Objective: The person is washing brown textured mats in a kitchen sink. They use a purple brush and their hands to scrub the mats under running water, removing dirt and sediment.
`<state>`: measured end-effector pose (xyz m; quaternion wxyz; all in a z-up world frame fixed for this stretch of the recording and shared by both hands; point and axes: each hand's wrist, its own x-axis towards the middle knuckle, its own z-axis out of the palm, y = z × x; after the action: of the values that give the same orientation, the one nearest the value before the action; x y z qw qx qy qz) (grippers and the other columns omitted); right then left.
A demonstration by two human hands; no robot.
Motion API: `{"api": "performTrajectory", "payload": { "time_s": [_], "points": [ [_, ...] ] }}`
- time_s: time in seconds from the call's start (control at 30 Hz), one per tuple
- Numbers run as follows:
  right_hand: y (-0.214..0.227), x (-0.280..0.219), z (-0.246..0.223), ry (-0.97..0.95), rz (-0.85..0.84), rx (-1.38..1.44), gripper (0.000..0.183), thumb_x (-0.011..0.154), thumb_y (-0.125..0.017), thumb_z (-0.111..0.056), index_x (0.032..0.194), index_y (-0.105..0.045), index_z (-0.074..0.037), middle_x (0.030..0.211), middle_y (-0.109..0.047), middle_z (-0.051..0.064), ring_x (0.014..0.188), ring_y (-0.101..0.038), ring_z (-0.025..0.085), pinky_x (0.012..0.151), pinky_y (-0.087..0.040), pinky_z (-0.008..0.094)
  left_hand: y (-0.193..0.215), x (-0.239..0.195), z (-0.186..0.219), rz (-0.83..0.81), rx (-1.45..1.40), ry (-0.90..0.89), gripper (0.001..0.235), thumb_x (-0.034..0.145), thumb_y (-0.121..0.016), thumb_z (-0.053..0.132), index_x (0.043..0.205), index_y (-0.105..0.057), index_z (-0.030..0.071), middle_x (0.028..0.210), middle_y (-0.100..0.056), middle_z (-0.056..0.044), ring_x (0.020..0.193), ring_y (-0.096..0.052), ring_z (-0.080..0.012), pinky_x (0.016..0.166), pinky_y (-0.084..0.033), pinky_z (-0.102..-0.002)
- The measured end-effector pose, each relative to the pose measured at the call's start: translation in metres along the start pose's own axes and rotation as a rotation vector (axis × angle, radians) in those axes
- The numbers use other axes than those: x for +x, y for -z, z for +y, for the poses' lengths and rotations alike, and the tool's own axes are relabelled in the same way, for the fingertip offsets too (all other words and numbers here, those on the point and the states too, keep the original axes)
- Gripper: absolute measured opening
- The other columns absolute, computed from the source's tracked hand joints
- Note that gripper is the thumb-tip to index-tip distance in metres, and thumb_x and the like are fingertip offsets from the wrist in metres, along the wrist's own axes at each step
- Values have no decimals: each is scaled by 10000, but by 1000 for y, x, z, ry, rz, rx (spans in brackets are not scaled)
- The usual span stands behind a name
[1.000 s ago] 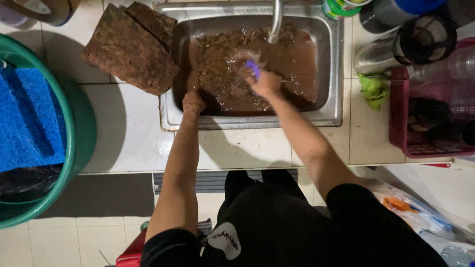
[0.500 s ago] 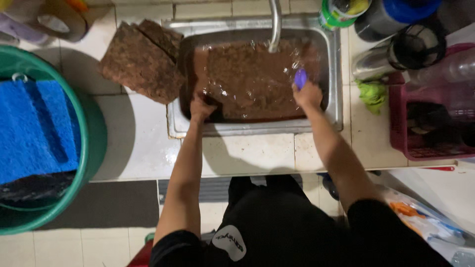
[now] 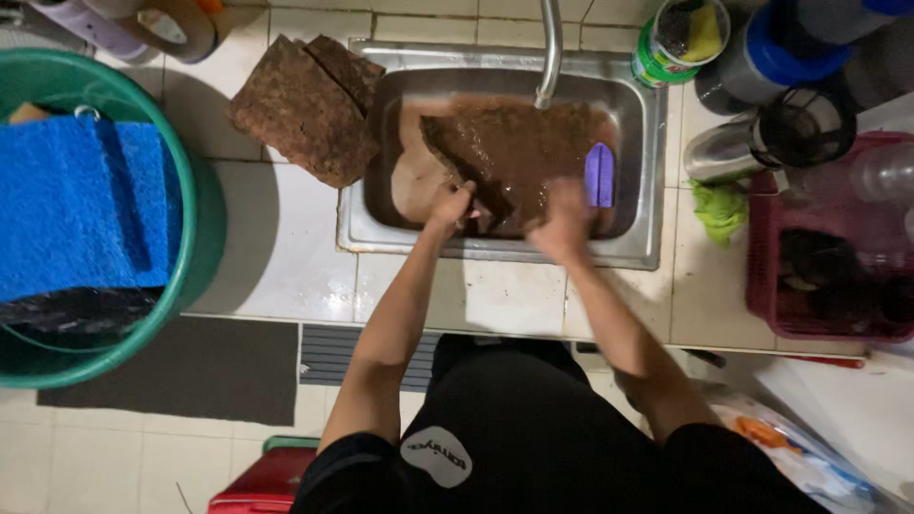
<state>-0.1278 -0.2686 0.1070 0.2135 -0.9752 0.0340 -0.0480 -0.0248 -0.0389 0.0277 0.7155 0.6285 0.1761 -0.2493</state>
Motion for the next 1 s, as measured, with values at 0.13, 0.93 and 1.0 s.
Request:
{"api": "performTrajectory", "payload": {
  "time_s": [0.13, 0.93, 1.0],
  "points": [
    [-52, -7, -55, -46, 72, 566, 559, 905, -656, -286, 1403, -555, -52, 1273, -647, 187, 1210, -613, 335, 1040, -496, 437, -36, -11, 4, 53, 0, -132, 263, 922, -731, 224, 1001, -704, -26, 877, -735, -115, 749, -706, -219, 660, -613, -375],
    [12, 5, -47, 268, 8, -78, 697, 639, -761, -232, 1298, -619, -57, 1431, -509, 250, 1353, -421, 456, 1053, -341, 691, -10, 1, 63, -694, 1343, -202, 361, 662, -691, 340, 870, -777, 57, 869, -761, -181, 837, -750, -329, 739, -567, -431],
    [23, 3, -66, 337, -141, -85, 827, 567, -773, -245, 1347, -585, -45, 1443, -486, 242, 1412, -336, 455, 1079, -238, 739, -15, -6, 80, -795, 1295, -135, 392, 644, -712, 312, 868, -768, -5, 872, -756, -212, 836, -729, -338, 730, -555, -435]
  ]
}}
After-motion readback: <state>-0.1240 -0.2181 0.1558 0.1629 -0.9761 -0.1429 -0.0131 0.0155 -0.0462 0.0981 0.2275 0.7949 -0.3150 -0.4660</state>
